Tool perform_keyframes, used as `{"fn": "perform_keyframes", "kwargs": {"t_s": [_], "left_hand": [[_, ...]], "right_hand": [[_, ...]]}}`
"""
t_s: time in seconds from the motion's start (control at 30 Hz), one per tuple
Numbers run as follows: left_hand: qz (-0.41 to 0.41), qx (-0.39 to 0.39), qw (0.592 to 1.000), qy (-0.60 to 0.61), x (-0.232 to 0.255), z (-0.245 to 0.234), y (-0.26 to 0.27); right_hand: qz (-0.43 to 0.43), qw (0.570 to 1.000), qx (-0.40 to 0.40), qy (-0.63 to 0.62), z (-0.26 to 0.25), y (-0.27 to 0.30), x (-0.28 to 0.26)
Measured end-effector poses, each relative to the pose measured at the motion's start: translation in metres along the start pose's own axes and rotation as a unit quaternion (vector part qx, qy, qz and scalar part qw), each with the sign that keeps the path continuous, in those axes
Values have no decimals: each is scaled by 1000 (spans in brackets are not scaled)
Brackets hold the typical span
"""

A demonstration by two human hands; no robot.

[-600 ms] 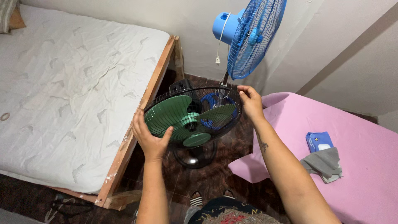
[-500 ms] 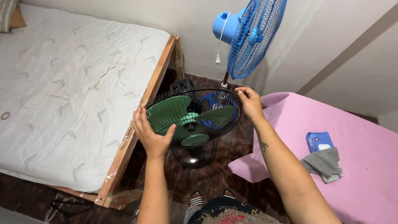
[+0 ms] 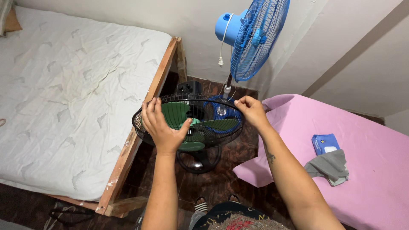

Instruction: The person disassembles a green standing fan by removing the front grille, unscrewing the blade hub, and detaching the blades and motor housing. They place the parts on a nearby table and then wipe the motor housing with a wipe.

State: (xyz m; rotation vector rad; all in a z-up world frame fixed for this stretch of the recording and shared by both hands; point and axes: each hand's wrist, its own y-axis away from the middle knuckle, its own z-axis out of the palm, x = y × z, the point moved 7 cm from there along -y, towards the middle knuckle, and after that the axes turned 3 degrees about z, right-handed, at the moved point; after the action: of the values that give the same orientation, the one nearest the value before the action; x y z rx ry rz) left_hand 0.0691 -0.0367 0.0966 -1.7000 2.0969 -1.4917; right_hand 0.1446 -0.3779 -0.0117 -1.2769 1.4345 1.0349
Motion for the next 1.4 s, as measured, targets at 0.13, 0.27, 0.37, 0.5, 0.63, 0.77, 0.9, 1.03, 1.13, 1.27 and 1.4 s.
{"fn": "perform_keyframes", "kwargs": {"t_s": [0.13, 0.27, 0.37, 0.5, 0.63, 0.77, 0.9, 1.03, 1.13, 1.27, 1.4], "left_hand": [[-3, -1, 1000, 0, -4, 0, 1], [-19, 4, 1000, -2, -10, 1, 4], [-29, 9, 1000, -5, -14, 3, 4], [-35, 14, 999, -12, -17, 3, 4], [-41, 16, 999, -32, -14, 5, 1], [-44, 41, 997, -53, -4, 6, 2], [-45, 58, 994, -83, 4, 8, 4], [-44, 73, 990, -109, 7, 12, 6], [-41, 82, 988, -122, 9, 14, 8], [-40, 92, 986, -136, 12, 16, 8], [-50, 81, 986, -139, 12, 18, 7]], "right_hand": [[71, 997, -8, -27, 1, 2, 0], [153, 988, -8, -22, 0, 11, -13], [195, 981, -5, 23, -1, 18, -28], [228, 972, -6, 51, 2, 24, -39], [220, 975, 6, 5, 1, 24, -39], [204, 977, 29, -47, -2, 18, -27], [181, 975, 25, -124, -5, 7, -15], [173, 981, 8, -85, -10, -1, -12], [175, 983, -12, -59, -13, -5, -15], [143, 989, 1, -46, -12, -8, -20], [124, 990, 25, -58, -11, -12, -16]]}}
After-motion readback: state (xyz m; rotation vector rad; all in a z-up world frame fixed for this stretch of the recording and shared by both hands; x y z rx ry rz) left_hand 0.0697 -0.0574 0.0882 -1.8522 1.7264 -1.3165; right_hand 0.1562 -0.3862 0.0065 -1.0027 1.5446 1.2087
